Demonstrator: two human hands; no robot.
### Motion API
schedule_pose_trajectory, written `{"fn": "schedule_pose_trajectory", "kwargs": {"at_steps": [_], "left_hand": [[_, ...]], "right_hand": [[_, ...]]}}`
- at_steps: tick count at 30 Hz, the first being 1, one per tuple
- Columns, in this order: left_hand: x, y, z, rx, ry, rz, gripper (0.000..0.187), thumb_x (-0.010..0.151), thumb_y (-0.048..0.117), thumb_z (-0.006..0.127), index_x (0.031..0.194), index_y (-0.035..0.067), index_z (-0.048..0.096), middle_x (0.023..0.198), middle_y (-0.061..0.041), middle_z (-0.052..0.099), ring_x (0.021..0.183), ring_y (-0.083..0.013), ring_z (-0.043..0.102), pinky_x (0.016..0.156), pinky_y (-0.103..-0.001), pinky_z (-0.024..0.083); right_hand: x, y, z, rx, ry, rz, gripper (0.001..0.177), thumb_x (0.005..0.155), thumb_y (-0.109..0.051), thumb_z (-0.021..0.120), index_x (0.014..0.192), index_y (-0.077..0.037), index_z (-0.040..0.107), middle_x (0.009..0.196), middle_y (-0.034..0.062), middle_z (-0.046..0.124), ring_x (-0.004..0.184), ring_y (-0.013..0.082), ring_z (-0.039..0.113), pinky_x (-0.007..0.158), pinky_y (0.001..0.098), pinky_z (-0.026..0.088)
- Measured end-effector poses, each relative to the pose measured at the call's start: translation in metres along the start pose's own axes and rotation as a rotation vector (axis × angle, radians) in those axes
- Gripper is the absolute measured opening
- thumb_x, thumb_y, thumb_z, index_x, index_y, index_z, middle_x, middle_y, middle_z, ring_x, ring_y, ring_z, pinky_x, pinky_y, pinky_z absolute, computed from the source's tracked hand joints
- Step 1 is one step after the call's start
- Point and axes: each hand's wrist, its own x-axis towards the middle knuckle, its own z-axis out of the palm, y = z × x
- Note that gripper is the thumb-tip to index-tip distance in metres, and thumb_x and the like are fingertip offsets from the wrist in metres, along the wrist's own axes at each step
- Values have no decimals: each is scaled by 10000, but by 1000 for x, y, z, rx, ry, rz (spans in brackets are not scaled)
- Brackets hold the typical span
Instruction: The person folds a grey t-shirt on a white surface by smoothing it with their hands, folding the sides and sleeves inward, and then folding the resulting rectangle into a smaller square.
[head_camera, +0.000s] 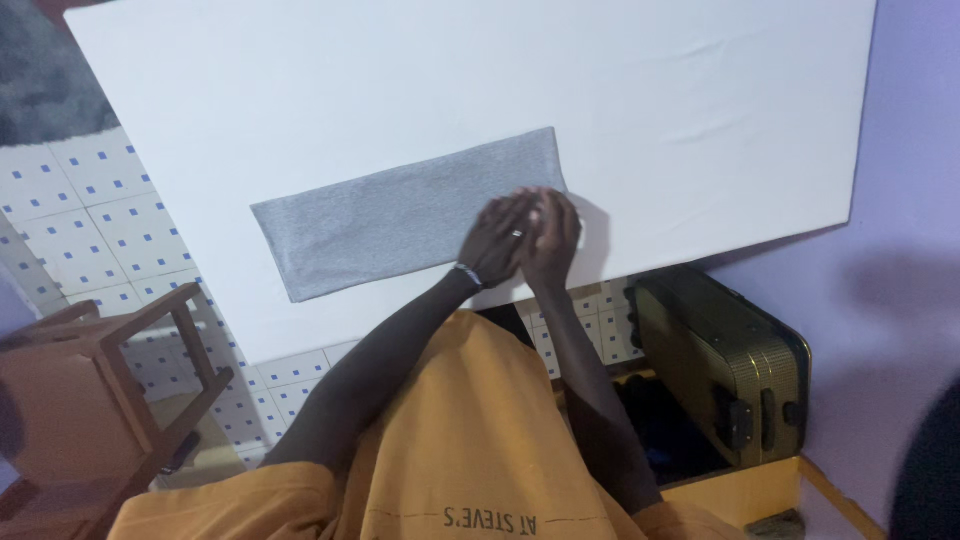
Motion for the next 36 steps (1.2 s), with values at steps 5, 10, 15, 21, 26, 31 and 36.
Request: {"fn": "schedule_pose_trajectory", "kwargs": {"at_steps": [5,10,15,21,26,31,36], "left_hand": [[-51,-60,-18,129,193,-319,631,1072,364,350,1641,110,251,1731,-119,179,1610,-253,171,1311,-508,110],[-96,-93,-55,87,258,-510,645,1074,361,349,1652,98,238,1739,-148,173,1621,-290,143,1321,-485,65],[-131,-109,-73,138,263,-605,684,1057,396,392,1667,132,232,1739,-190,131,1624,-350,116,1317,-511,50],[-170,-140,-79,254,405,-703,662,1090,414,380,1678,145,236,1737,-225,114,1622,-400,116,1314,-576,66],[-190,-151,-94,238,440,-736,603,1103,411,345,1678,245,264,1738,-219,173,1634,-401,170,1337,-574,127],[-197,-155,-101,238,466,-725,615,1099,426,365,1667,206,282,1730,-241,180,1627,-405,178,1322,-590,132],[-211,-163,-102,214,478,-764,689,1089,434,401,1677,122,224,1732,-246,160,1627,-414,151,1323,-593,117]], "right_hand": [[11,-12,33,-110,-157,-295,555,1114,-366,375,1579,-67,404,1663,156,364,1569,330,310,1281,543,255],[43,-4,44,-196,-139,-344,642,1125,-417,293,1626,-16,298,1705,197,269,1592,356,244,1292,565,193],[45,-1,30,-270,-137,-362,627,1134,-430,272,1632,-53,317,1691,224,281,1590,393,254,1280,579,232],[45,2,28,-270,-102,-390,642,1142,-447,278,1628,-29,319,1690,242,273,1587,412,259,1271,590,262],[47,11,25,-311,-138,-335,681,1131,-452,267,1624,16,300,1697,239,267,1585,421,247,1267,614,249],[48,15,14,-286,-168,-347,698,1140,-454,259,1618,54,294,1700,247,260,1594,419,248,1268,612,261],[50,12,13,-305,-163,-374,705,1130,-446,266,1605,73,303,1684,269,273,1580,430,252,1251,626,255]]}}
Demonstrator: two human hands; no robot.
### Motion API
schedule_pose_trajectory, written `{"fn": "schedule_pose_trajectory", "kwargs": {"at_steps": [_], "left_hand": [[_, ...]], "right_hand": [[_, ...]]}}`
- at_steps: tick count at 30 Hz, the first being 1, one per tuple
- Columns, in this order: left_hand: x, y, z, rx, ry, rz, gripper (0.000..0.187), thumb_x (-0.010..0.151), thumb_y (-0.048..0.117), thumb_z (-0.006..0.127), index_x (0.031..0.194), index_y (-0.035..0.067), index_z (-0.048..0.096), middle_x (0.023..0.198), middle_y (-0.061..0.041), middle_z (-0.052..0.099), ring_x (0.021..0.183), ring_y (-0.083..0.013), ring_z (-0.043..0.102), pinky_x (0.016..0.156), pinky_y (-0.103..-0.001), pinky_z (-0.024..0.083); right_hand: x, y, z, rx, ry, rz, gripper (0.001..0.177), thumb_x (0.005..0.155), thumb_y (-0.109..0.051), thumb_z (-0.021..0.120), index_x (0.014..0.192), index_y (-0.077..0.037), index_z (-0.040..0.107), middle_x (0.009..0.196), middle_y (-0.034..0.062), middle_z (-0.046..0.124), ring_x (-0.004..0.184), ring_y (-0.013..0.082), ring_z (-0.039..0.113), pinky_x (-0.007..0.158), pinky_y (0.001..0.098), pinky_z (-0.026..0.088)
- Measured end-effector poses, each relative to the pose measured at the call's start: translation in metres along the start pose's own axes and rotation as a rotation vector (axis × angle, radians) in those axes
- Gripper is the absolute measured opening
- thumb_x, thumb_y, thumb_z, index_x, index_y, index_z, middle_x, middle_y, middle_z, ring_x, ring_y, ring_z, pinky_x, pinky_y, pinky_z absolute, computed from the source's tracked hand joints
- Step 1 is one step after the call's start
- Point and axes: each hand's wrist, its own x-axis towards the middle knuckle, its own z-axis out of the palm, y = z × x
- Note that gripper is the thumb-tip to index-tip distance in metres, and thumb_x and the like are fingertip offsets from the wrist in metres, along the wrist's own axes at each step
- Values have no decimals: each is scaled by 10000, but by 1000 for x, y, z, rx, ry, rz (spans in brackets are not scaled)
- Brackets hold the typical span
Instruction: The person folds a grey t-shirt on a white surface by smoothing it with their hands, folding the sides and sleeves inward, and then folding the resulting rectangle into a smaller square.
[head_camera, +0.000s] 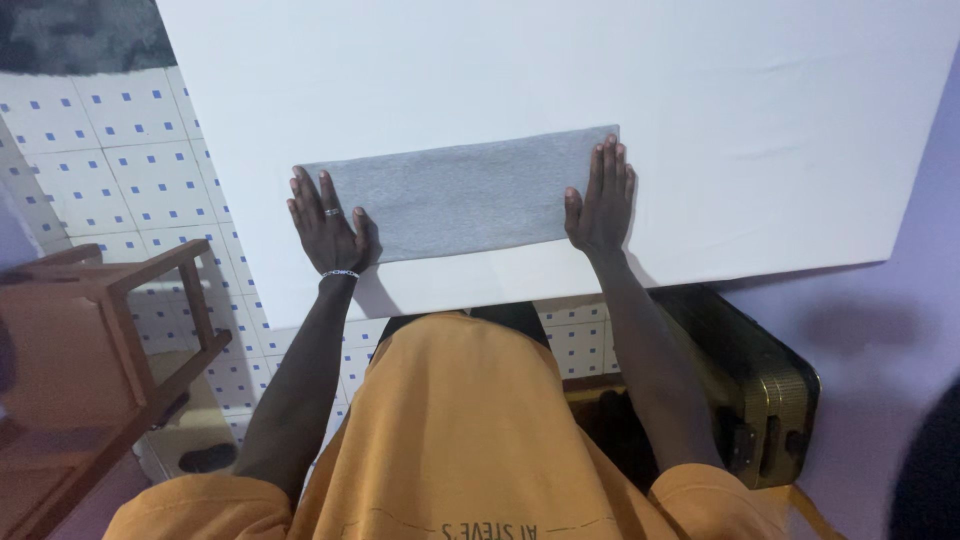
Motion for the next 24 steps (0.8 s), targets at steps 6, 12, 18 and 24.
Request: {"fn": "schedule_pose_trajectory", "kwargs": {"at_steps": [6,12,18,24], "left_hand": [[-10,-25,0,77,-32,-4,726,1078,436,389,1691,134,143,1744,-253,123,1639,-399,107,1318,-589,33],[-12,-30,-6,107,-74,-5,751,1084,462,395,1695,122,121,1730,-285,73,1626,-421,66,1296,-603,24],[-4,36,27,-92,-22,249,737,1088,455,402,1679,119,119,1755,-154,89,1632,-326,127,1327,-555,97],[8,113,40,-120,-275,377,701,1008,279,352,1629,-32,252,1731,-170,211,1618,-277,176,1328,-457,98]], "right_hand": [[-1,-4,-7,-14,3,-9,697,1140,-441,265,1600,81,317,1680,276,291,1577,433,268,1245,624,259],[-3,-7,7,-157,-30,48,678,1121,-432,283,1617,30,259,1698,238,233,1589,395,218,1260,622,200],[11,-80,37,-46,-120,-200,742,1052,-338,469,1652,-24,166,1742,177,119,1621,329,106,1305,586,134],[35,-139,41,-51,-250,-379,679,1052,-344,473,1615,-5,303,1715,166,208,1599,284,170,1286,511,130]]}}
